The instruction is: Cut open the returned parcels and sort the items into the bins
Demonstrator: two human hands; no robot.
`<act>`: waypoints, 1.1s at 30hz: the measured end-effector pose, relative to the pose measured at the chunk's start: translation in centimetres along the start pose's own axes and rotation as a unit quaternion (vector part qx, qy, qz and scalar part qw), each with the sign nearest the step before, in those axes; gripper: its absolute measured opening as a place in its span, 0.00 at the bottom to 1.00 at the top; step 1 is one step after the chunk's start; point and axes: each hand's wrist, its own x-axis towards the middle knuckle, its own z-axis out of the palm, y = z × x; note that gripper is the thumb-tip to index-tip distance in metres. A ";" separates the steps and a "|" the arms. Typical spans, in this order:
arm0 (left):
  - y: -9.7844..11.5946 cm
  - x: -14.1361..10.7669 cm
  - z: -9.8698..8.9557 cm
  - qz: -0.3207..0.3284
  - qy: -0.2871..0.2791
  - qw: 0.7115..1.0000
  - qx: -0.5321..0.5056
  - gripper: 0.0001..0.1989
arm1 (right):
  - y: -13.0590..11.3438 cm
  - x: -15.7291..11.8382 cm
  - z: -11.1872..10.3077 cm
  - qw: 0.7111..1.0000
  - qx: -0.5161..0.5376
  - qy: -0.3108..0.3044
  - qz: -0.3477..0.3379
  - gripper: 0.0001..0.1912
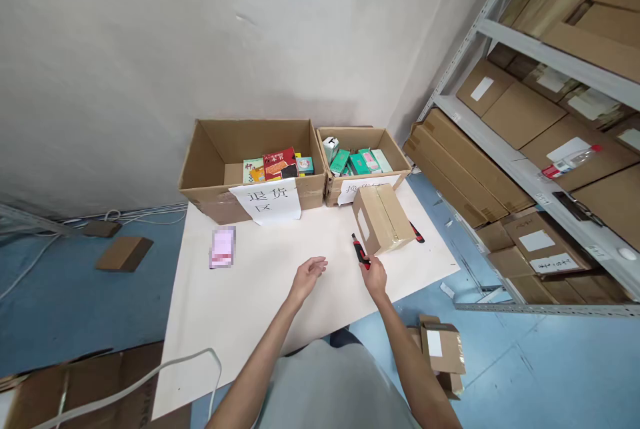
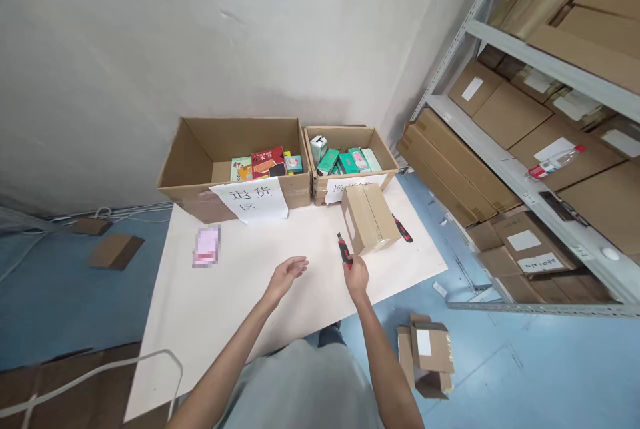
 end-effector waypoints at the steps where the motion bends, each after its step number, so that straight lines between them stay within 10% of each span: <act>1: 0.1 0.3 0.2 -0.001 0.005 1.000 0.001 0.32 | 0.4 0.0 0.4 1.000 -0.001 -0.006 0.011 0.12; 10: 0.9 3.4 3.5 -0.002 0.038 0.998 0.043 0.26 | 4.3 1.6 1.1 0.995 0.045 -0.030 0.085 0.06; 18: 4.0 10.2 9.8 0.033 0.057 0.993 0.098 0.19 | 4.7 5.8 -4.2 0.926 0.353 0.019 0.136 0.48; 25: 6.5 14.8 13.6 0.097 0.091 0.979 0.156 0.16 | 4.9 8.0 -6.8 0.896 0.410 -0.017 0.170 0.42; 33: 9.7 17.3 15.9 0.214 0.078 0.939 0.259 0.27 | 9.2 3.3 -7.0 0.868 0.455 -0.030 0.199 0.38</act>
